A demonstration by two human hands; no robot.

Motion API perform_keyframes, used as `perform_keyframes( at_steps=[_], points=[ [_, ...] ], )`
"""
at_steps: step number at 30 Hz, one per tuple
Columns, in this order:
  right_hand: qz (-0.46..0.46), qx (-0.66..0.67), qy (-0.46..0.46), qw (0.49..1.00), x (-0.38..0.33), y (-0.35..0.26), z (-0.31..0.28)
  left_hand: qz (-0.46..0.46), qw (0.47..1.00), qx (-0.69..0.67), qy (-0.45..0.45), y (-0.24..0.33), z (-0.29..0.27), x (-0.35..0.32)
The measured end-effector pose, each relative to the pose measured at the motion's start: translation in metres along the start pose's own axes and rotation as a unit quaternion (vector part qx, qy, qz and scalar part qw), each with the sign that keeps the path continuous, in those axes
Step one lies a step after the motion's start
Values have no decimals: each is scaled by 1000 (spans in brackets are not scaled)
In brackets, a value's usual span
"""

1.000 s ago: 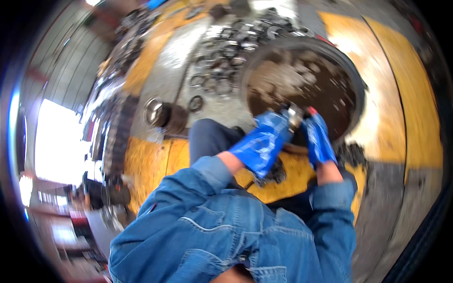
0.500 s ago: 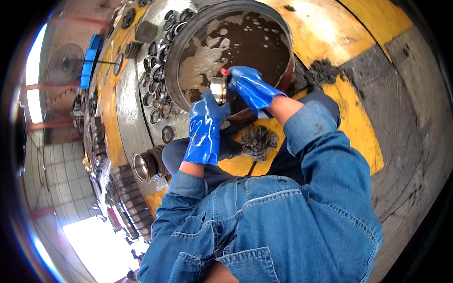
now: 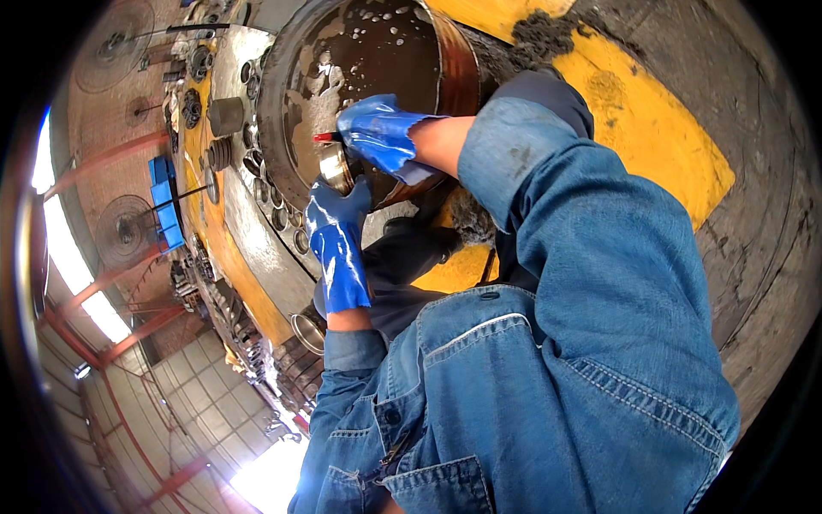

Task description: The person repeatedly dips small metal rings into a dark liquid in a basin and scrubs them with a red-handled brush. They handle the rings one at a time, scrubbing both sides before placing them back into the basin or on the table.

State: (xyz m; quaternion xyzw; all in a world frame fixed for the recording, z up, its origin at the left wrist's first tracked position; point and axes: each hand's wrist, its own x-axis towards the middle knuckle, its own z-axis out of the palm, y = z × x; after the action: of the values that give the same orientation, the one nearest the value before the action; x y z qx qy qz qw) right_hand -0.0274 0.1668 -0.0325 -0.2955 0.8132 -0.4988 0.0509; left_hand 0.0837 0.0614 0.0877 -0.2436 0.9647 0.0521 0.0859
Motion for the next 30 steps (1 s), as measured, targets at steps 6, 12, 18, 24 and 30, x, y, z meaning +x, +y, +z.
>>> perform_keyframes(
  at_steps=[6, 12, 18, 24, 30],
  points=[
    [-38, -69, 20, 997, 1, -2, -1, 5, 1000, -5, -6, 11, -9, -5],
    [11, -22, -18, 1000, -2, -6, -8, 20, 999, -31, 0, 8, -7, -5],
    [11, -58, 0, 998, 10, 19, 11, 17, 1000, 6, -4, 21, -8, -3],
    [9, 16, -21, 1000, -2, -8, -1, 3, 1000, 7, 8, 8, -10, -4],
    [34, 33, -18, 999, -7, -3, -4, 13, 1000, 3, 4, 8, -3, 1]
  ],
)
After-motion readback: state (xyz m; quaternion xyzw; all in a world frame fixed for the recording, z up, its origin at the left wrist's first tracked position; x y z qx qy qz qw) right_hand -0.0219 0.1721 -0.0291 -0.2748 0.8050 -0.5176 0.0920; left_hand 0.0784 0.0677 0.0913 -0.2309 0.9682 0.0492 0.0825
